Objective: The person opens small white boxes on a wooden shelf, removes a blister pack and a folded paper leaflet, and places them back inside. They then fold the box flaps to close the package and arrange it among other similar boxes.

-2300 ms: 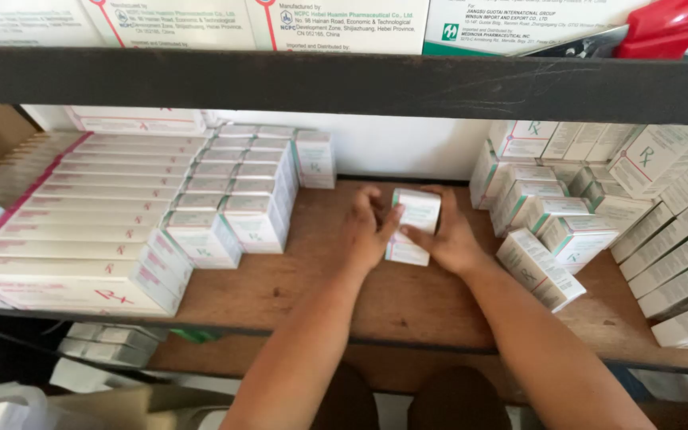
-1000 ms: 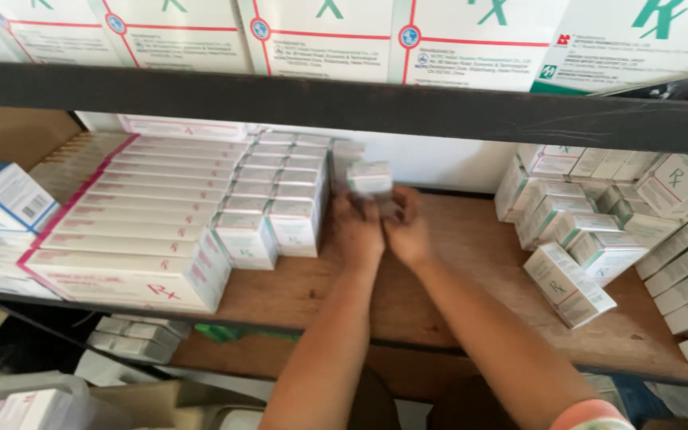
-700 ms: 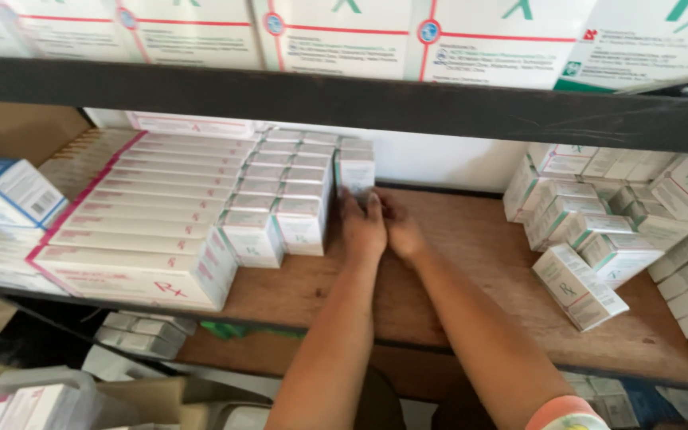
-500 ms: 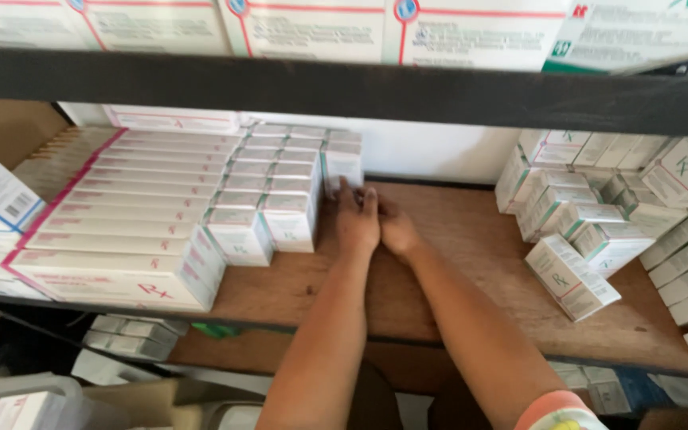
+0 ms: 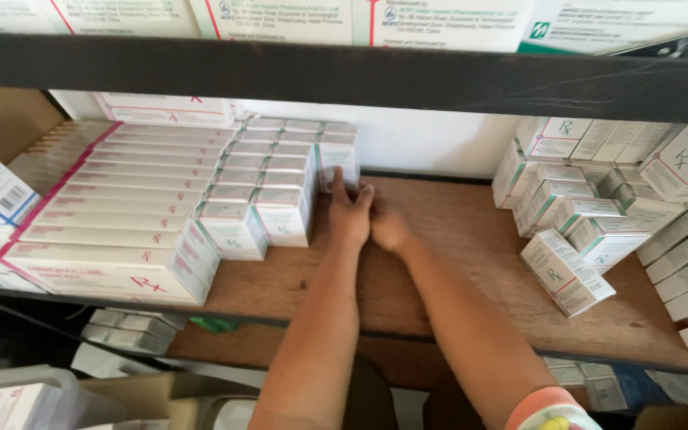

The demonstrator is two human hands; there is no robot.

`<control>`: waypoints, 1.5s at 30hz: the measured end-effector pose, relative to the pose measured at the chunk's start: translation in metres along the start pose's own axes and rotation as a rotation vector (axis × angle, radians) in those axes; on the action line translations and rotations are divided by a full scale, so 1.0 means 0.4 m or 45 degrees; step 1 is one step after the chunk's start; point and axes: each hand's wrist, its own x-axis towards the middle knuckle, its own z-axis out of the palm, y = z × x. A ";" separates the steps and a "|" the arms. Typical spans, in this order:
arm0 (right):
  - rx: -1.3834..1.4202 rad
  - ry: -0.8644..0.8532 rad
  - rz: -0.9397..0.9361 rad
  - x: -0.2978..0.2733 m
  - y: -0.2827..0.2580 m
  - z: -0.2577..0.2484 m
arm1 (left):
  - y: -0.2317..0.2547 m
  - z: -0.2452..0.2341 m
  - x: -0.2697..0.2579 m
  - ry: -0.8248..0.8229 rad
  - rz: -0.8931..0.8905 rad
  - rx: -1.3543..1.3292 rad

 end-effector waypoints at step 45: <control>-0.439 0.770 0.376 -0.724 -0.188 -0.443 | 0.087 0.433 -0.420 -0.742 0.177 -0.303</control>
